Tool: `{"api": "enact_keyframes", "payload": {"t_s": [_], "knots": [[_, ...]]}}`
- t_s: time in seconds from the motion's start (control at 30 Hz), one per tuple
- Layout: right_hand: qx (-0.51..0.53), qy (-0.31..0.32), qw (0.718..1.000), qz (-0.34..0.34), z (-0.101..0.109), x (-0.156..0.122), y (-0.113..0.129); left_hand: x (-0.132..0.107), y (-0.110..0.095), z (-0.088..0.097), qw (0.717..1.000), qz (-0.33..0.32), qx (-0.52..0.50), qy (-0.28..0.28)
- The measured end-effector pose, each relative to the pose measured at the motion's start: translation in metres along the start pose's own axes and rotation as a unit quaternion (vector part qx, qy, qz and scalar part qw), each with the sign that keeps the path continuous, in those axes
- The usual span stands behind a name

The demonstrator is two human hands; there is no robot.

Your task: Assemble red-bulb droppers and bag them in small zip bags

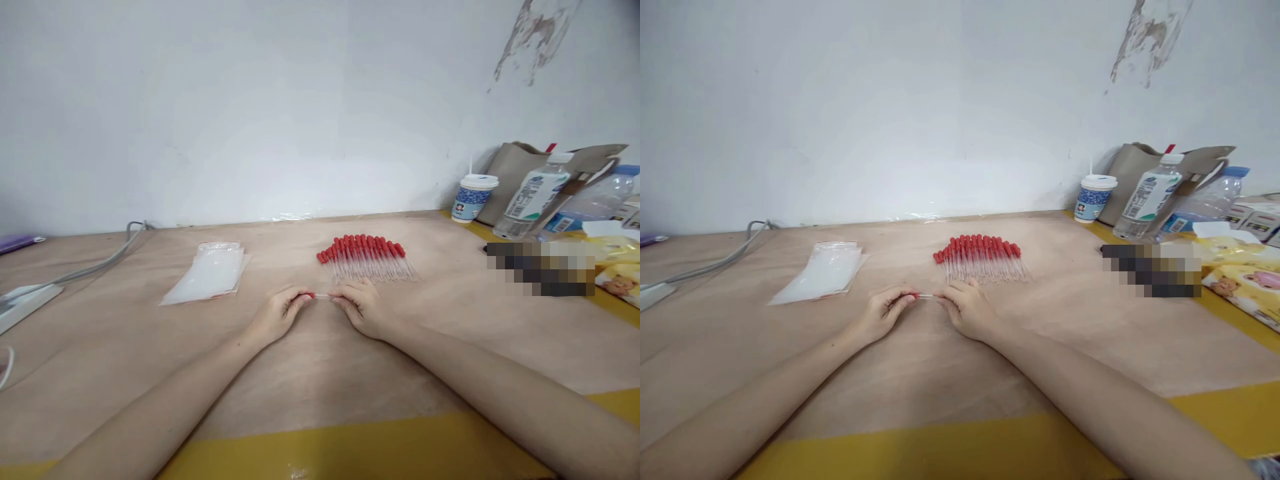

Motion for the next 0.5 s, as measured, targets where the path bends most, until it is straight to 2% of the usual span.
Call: {"api": "enact_keyframes", "payload": {"t_s": [0.27,0.4,0.5], "knots": [[0.073,0.002,0.997,-0.005,-0.0016,0.0018,-0.0027,-0.0049,0.0041,-0.0039,0.999,0.019,-0.033,0.013],[0.109,0.029,0.994,-0.008,-0.0006,0.0061,-0.0052,-0.0062,0.0053,-0.0043,0.999,0.012,-0.031,0.016],[0.110,0.062,0.992,-0.010,-0.0001,0.0076,-0.0060,-0.0052,0.0015,-0.0047,0.999,-0.005,-0.025,0.040]]}}
Point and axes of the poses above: each hand's wrist, its own x-axis towards the middle knuckle, its own z-axis out of the back of the hand, y = z × x, the point moved 3 cm from there along x, towards the middle knuckle, and after that the axes turned 3 degrees about -x, right-handed, at the moved point
